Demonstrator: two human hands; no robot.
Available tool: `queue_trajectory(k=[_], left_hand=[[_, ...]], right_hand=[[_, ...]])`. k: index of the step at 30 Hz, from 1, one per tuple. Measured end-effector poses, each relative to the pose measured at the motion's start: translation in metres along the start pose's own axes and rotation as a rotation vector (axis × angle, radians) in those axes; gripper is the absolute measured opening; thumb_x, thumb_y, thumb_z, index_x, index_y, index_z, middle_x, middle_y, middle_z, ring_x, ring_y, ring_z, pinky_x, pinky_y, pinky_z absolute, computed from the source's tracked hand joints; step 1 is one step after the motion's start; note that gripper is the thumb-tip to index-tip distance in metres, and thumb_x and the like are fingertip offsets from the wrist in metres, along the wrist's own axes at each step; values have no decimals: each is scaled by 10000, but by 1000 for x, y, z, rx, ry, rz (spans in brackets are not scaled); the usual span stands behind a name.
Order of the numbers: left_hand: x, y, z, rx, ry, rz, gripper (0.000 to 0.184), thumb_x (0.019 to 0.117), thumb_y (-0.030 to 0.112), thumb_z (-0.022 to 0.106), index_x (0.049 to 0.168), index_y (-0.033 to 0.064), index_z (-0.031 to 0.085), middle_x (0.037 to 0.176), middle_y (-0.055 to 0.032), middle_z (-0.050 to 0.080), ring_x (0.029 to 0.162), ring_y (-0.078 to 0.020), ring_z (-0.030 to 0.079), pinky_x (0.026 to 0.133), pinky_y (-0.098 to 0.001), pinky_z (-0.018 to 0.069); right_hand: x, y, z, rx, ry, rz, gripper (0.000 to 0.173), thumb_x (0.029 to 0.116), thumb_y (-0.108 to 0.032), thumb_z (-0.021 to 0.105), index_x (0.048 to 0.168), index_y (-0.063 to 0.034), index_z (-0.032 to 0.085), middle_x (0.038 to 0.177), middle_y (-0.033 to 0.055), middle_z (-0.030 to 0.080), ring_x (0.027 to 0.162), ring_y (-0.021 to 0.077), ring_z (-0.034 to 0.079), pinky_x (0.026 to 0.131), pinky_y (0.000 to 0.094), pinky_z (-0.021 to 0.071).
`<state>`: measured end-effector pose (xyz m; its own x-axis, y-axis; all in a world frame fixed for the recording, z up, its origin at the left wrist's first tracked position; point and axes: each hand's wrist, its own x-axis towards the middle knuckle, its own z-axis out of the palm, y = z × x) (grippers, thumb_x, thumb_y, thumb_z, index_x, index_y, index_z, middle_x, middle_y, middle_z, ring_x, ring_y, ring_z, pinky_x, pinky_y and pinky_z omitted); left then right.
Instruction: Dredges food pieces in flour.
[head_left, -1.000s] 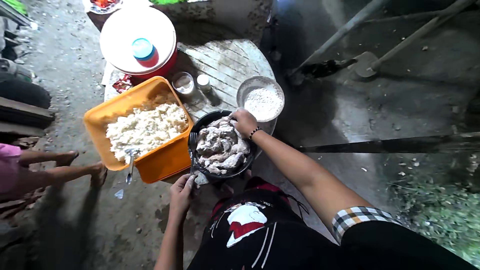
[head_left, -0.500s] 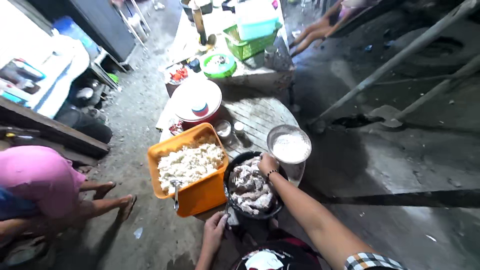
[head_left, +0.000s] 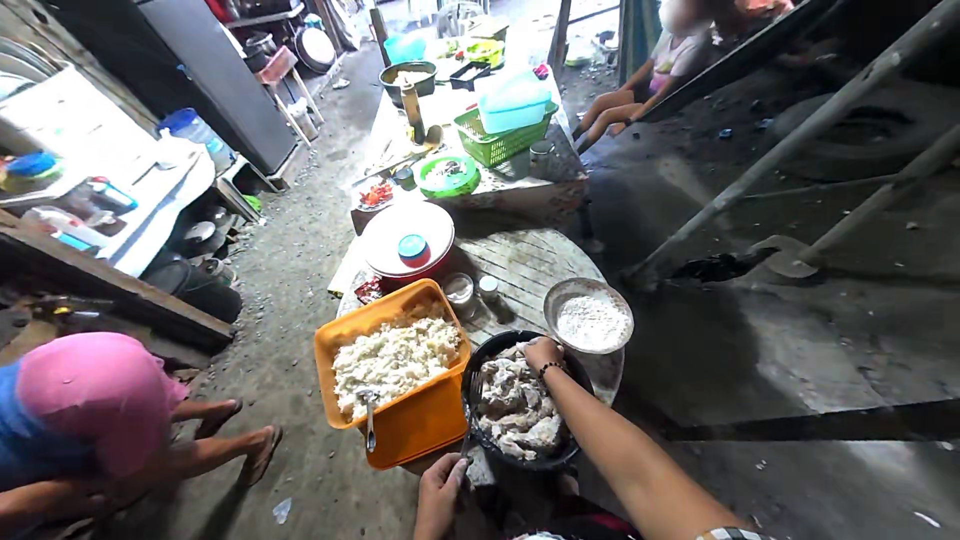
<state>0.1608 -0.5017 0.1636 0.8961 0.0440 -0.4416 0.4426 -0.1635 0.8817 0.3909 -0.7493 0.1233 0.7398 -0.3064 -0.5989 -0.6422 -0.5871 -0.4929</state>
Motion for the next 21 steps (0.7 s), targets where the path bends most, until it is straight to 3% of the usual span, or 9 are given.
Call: queue_trajectory(k=[7, 11, 14, 18, 21], left_hand=[[0, -6, -3, -35, -6, 11, 235, 1049, 147, 542, 1102, -6, 712, 723, -68, 703, 553, -129, 633, 519, -282, 543], [-4, -7, -3, -34, -19, 43, 232, 1049, 134, 541, 1121, -13, 705, 732, -67, 706, 544, -124, 628, 501, -269, 538], [-7, -5, -4, -27, -15, 36, 235, 1050, 124, 532, 1130, -18, 701, 733, -64, 703, 531, -117, 623, 487, -256, 534], [-9, -8, -4, -30, -18, 8, 239, 1057, 127, 530, 1138, -13, 705, 735, -72, 693, 536, -134, 619, 497, -265, 534], [-8, -7, -4, -19, -20, 1, 238, 1058, 135, 531, 1126, -6, 710, 734, -72, 694, 544, -139, 623, 505, -272, 538]], right_hand=[[-6, -6, 3, -100, 57, -65, 483, 945, -473, 682, 1223, -79, 710, 1278, 166, 697, 1271, 342, 619, 1075, 604, 452], [-15, -12, -1, -89, 63, -87, 448, 943, -379, 694, 1234, -38, 700, 1274, 204, 690, 1246, 372, 630, 1068, 606, 468], [-15, -11, 4, -31, 90, -93, 397, 929, -297, 734, 1237, -52, 690, 1216, 222, 704, 1176, 401, 658, 996, 625, 504], [4, -1, 20, 47, 154, -102, 447, 887, -354, 766, 1258, -111, 713, 1197, 172, 726, 1166, 376, 670, 984, 621, 521], [6, 0, 21, -4, 103, -71, 412, 909, -392, 735, 1217, -117, 743, 1196, 162, 730, 1171, 346, 674, 1001, 604, 515]])
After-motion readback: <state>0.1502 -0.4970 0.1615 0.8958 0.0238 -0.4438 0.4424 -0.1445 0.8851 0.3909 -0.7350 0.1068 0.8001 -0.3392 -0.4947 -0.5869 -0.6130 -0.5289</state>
